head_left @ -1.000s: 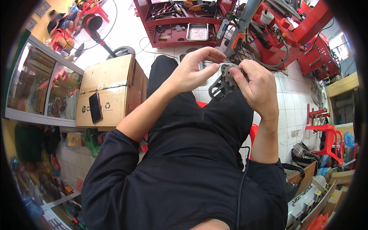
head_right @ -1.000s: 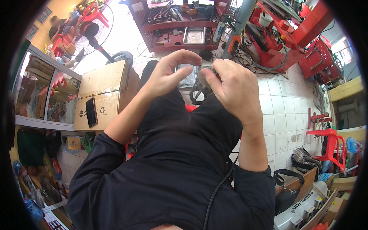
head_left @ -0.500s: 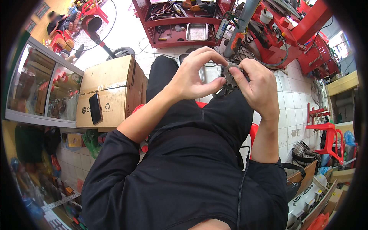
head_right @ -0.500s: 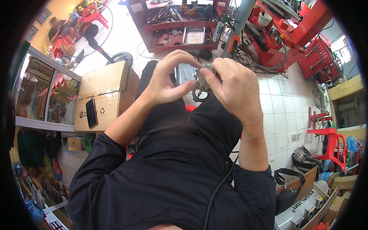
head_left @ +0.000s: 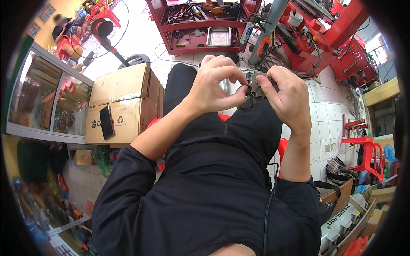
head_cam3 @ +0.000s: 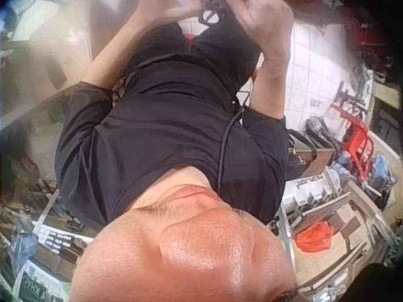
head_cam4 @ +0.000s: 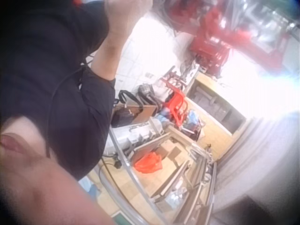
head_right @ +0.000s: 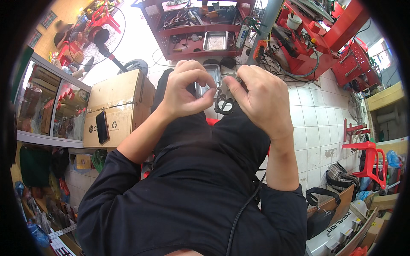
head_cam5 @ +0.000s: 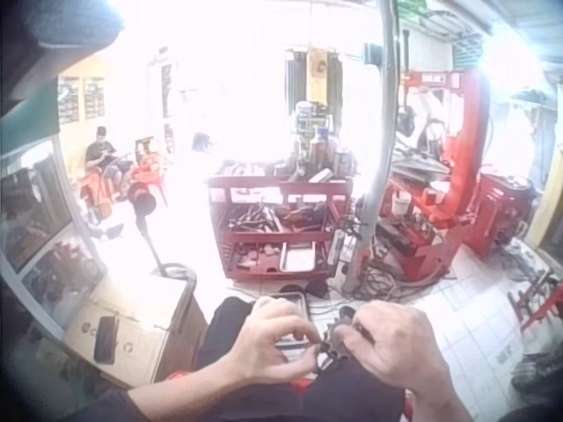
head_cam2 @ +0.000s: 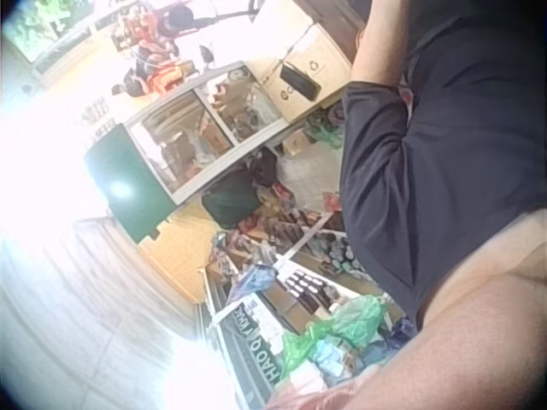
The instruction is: The person sits on a stool in a workshop and works on a mechanical part held in their lap. They use a small tool to manipulate a screw or bolt on the part, then remove a small metal component and place it into a tray on the floor.
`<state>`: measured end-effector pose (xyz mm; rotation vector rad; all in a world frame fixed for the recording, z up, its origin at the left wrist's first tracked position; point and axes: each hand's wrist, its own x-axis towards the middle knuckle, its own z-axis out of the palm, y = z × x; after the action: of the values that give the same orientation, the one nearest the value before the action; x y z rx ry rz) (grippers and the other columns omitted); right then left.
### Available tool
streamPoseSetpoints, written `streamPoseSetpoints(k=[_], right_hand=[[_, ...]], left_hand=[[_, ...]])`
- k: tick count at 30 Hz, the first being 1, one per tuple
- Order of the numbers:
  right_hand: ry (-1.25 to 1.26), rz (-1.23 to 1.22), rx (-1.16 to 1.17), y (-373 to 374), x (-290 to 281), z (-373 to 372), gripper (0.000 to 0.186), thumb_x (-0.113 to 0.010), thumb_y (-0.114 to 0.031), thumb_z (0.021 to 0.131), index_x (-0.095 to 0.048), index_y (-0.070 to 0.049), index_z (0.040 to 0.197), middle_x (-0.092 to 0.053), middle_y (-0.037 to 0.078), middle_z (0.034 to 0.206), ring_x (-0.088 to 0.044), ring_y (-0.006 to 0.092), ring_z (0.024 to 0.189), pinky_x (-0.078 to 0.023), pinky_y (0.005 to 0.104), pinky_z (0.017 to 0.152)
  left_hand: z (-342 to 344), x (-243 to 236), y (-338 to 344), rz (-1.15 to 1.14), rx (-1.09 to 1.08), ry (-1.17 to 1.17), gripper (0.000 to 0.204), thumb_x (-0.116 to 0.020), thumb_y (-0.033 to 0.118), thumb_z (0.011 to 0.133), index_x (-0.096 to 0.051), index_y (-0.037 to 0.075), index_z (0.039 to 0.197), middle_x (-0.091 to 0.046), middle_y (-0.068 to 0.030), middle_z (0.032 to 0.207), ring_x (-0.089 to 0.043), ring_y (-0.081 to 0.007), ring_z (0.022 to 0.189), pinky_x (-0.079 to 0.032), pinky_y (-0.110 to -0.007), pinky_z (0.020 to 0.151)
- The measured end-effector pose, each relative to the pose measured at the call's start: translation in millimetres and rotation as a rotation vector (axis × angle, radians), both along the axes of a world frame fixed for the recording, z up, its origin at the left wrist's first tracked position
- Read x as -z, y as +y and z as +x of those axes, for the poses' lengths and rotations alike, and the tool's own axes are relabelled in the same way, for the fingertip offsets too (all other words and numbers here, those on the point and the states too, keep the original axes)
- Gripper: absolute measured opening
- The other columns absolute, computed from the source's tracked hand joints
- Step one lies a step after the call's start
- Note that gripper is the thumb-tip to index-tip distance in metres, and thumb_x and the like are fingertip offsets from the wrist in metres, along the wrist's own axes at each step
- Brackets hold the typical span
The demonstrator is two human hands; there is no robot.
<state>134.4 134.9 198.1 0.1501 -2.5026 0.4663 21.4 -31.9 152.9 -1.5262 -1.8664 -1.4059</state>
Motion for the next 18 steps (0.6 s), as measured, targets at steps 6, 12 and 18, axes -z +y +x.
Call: streamPoseSetpoints(k=[6,12,18], right_hand=[[-0.004,0.008,-0.004,-0.9,0.3,0.0,0.030,-0.063,-0.028,0.088,-0.052,-0.003,0.073,-0.051,0.010,0.064,-0.053,0.0306,0.060,-0.040,0.0406,0.053],[0.024,0.033,-0.027,-1.4,0.7,0.4,0.029,-0.063,-0.027,0.087,-0.052,-0.004,0.073,-0.051,0.011,0.065,-0.054,0.0310,0.061,-0.041,0.0411,0.054],[0.040,0.007,-0.103,-3.7,1.1,1.2,0.027,-0.063,-0.026,0.087,-0.054,-0.004,0.075,-0.052,0.011,0.066,-0.054,0.0313,0.062,-0.041,0.0408,0.056]], left_hand=[[1.0,1.3,3.7,0.036,-0.033,0.067,0.017,-0.073,0.005,0.056,-0.066,0.013,0.070,-0.056,0.0023,0.068,-0.054,-0.0141,0.064,-0.038,-0.028,0.071],[-20.0,12.0,5.9,0.095,-0.269,0.047,0.015,-0.074,0.002,0.066,-0.067,0.011,0.077,-0.061,-0.0005,0.071,-0.056,-0.0123,0.062,-0.043,-0.027,0.064],[-48.6,-4.2,-13.4,0.309,-0.274,-0.305,0.006,-0.066,0.000,0.080,-0.065,0.001,0.086,-0.055,0.0040,0.067,-0.049,-0.0023,0.062,-0.040,-0.018,0.056]])
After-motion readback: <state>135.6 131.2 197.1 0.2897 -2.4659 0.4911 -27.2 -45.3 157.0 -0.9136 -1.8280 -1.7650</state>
